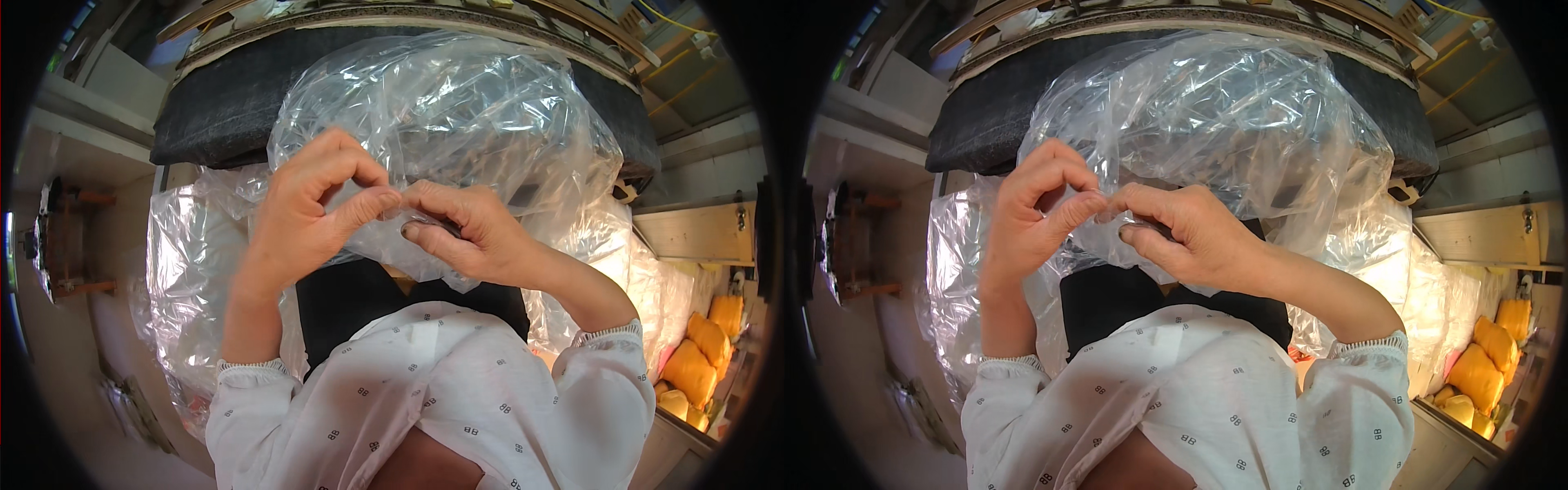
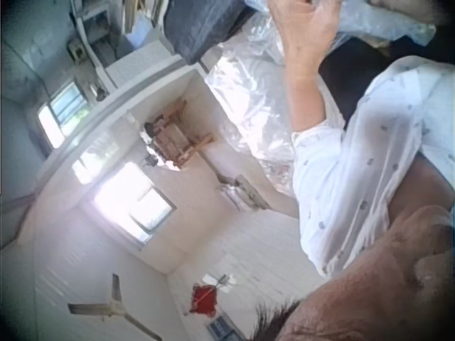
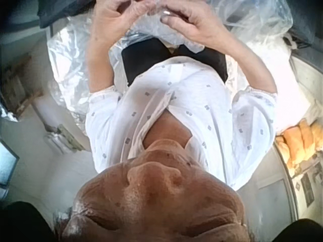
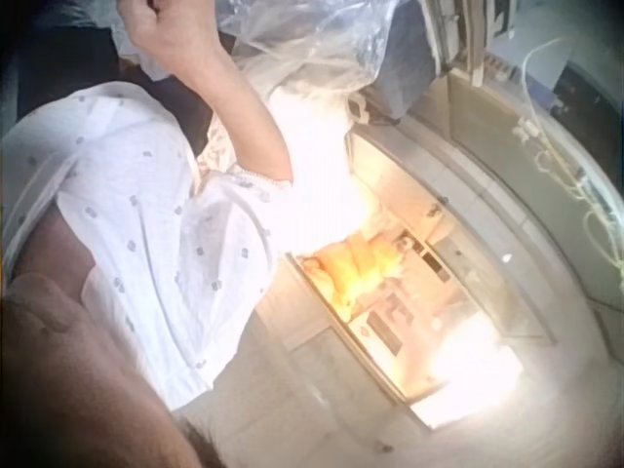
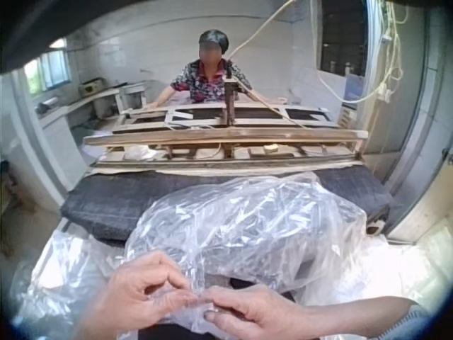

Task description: The camera wearer is wrapping a large, dark, fabric-covered component in clear plastic film on an industrial workbench.

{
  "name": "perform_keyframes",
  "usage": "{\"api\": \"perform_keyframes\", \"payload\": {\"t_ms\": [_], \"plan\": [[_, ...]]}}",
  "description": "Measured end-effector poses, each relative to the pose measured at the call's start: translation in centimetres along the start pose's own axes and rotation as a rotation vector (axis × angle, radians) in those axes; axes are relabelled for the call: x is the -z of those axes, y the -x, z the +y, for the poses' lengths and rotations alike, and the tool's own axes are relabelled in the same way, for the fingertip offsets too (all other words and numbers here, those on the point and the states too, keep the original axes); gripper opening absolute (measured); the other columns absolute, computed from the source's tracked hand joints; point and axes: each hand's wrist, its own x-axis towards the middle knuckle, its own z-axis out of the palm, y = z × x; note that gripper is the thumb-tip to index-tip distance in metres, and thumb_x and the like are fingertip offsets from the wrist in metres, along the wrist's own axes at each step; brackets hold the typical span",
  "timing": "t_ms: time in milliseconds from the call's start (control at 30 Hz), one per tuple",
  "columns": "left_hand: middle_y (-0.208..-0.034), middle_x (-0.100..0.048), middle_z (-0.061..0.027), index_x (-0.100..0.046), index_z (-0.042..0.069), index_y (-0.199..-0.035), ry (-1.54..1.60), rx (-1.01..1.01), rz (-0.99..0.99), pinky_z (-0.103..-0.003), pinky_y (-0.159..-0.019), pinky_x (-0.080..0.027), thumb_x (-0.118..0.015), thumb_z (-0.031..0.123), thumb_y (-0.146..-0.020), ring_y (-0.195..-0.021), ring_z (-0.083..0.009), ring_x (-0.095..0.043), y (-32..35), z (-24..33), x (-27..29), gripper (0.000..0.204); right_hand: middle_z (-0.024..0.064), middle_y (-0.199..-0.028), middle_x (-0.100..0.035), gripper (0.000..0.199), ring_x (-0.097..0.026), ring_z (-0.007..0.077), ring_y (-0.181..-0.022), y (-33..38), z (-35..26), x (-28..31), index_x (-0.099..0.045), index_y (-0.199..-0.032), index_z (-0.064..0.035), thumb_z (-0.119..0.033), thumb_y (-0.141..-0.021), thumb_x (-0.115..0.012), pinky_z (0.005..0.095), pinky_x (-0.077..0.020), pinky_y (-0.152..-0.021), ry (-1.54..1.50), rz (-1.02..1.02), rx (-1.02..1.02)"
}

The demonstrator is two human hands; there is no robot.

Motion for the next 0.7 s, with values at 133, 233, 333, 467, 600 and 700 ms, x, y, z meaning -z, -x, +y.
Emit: {"api": "perform_keyframes", "payload": {"t_ms": [133, 233, 333, 467, 600, 700], "plan": [[-0.081, -0.056, -0.0051, -0.061, 0.001, -0.083, 0.269, 0.027, 0.154, -0.025, -0.060, -0.043, -0.065, 0.008, -0.077, -0.067, -0.0154, -0.054, 1.8, -1.2, -2.3, 0.010, 0.0081, -0.060, -0.050, 0.017, -0.045, 0.0156, -0.050, 0.2, 0.6, -0.8, -0.057, -0.099, -0.0050, -0.008, -0.083, -0.053, 0.0269, -0.0373, -0.049, 0.012, 0.031, 0.040], [-0.082, -0.059, -0.0056, -0.062, 0.001, -0.084, 0.273, -0.050, 0.273, -0.023, -0.060, -0.043, -0.065, 0.004, -0.077, -0.068, -0.0143, -0.056, 2.9, -1.0, -2.8, 0.009, 0.0094, -0.062, -0.052, 0.015, -0.047, 0.0196, -0.051, 0.0, 0.4, -1.4, -0.058, -0.098, -0.0054, -0.010, -0.084, -0.054, 0.0283, -0.0382, -0.049, -0.029, 0.070, 0.100], [-0.082, -0.062, -0.0068, -0.063, 0.001, -0.087, 0.166, -0.141, 0.296, -0.023, -0.061, -0.044, -0.068, 0.004, -0.074, -0.070, -0.0142, -0.058, 3.7, -0.8, -2.1, 0.015, 0.0098, -0.062, -0.053, 0.013, -0.050, 0.0229, -0.051, -0.3, -0.8, -1.5, -0.058, -0.096, -0.0060, -0.010, -0.084, -0.054, 0.0297, -0.0391, -0.048, 0.007, 0.031, 0.089], [-0.074, -0.061, -0.0072, -0.064, 0.002, -0.088, -0.023, -0.224, 0.314, -0.024, -0.056, -0.045, -0.073, 0.004, -0.067, -0.064, -0.0167, -0.059, 4.1, -0.2, -1.1, 0.024, 0.0079, -0.059, -0.054, 0.014, -0.055, 0.0250, -0.052, -0.5, -1.2, -1.8, -0.056, -0.092, -0.0083, -0.008, -0.078, -0.058, 0.0331, -0.0407, -0.045, 0.399, 0.070, 0.304], [-0.068, -0.060, -0.0063, -0.064, 0.003, -0.086, -0.175, -0.305, 0.382, -0.025, -0.052, -0.043, -0.073, 0.002, -0.064, -0.057, -0.0181, -0.057, 5.2, 0.0, -0.3, 0.024, 0.0056, -0.057, -0.052, 0.016, -0.056, 0.0245, -0.052, -1.0, -3.5, -1.3, -0.055, -0.089, -0.0097, -0.009, -0.074, -0.061, 0.0354, -0.0409, -0.043, 0.656, 0.036, 0.413], [-0.063, -0.058, -0.0049, -0.064, 0.004, -0.085, -0.151, -0.330, 0.443, -0.026, -0.049, -0.042, -0.072, -0.001, -0.063, -0.052, -0.0184, -0.055, 5.7, 0.2, 0.2, 0.024, 0.0049, -0.066, -0.057, 0.024, -0.056, 0.0242, -0.055, -1.6, -4.7, -1.0, -0.057, -0.093, -0.0073, -0.006, -0.071, -0.066, 0.0331, -0.0419, -0.045, 0.719, -0.043, 0.493]]}}
